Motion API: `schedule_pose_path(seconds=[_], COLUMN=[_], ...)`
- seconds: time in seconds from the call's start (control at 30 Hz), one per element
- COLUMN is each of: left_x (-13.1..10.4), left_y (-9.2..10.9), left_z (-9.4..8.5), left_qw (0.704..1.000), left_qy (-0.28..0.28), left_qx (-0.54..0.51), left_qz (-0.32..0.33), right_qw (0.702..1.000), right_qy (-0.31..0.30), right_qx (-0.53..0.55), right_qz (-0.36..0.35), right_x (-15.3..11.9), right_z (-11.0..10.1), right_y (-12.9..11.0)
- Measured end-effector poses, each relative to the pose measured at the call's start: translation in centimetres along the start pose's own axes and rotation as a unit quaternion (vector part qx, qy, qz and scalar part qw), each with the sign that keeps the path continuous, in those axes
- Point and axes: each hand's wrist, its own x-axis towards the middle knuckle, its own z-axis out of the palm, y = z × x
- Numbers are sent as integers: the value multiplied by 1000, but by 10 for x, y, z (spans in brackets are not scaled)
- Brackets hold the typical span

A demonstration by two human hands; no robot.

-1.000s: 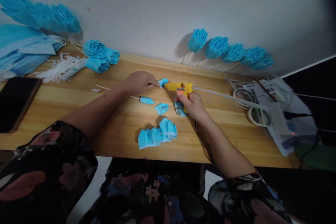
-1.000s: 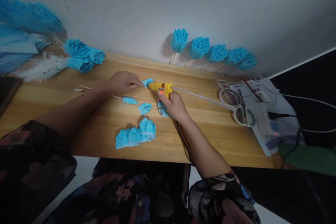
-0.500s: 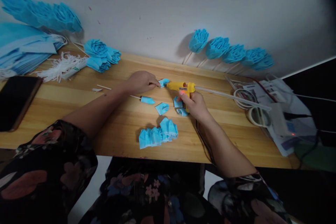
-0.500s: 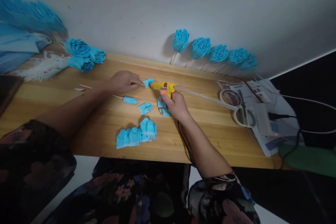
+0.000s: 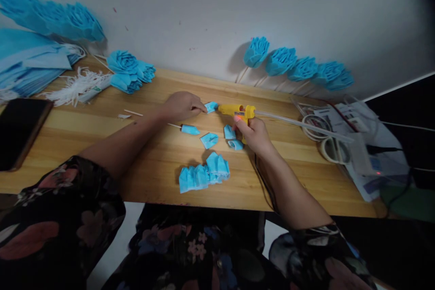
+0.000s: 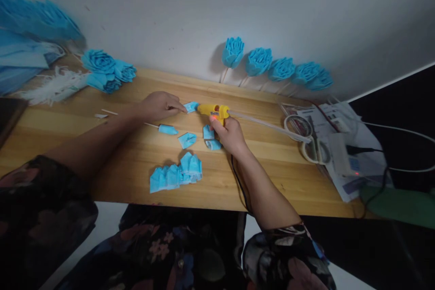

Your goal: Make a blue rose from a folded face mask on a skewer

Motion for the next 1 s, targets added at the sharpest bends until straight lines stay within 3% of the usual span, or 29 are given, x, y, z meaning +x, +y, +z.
schedule_pose_path(seconds=[0.43,0.7,1.0], left_x=[0,0,1], left_y=[0,2,1], left_z=[-1,-3,-3], left_qw=[1000,1000,1000], left_qy=[-9,-19,-23], left_qx=[-1,-13,-16], left_qz=[-11,-8,-10], right_qw=[998,1000,999], right_qy=[47,-13,-26], right_qx=[-22,18,-12], right_qz=[-20,-10,-19], right_x=[1,-5,-4], right_z=[-6,-1,4], right_y=[7,-2,0])
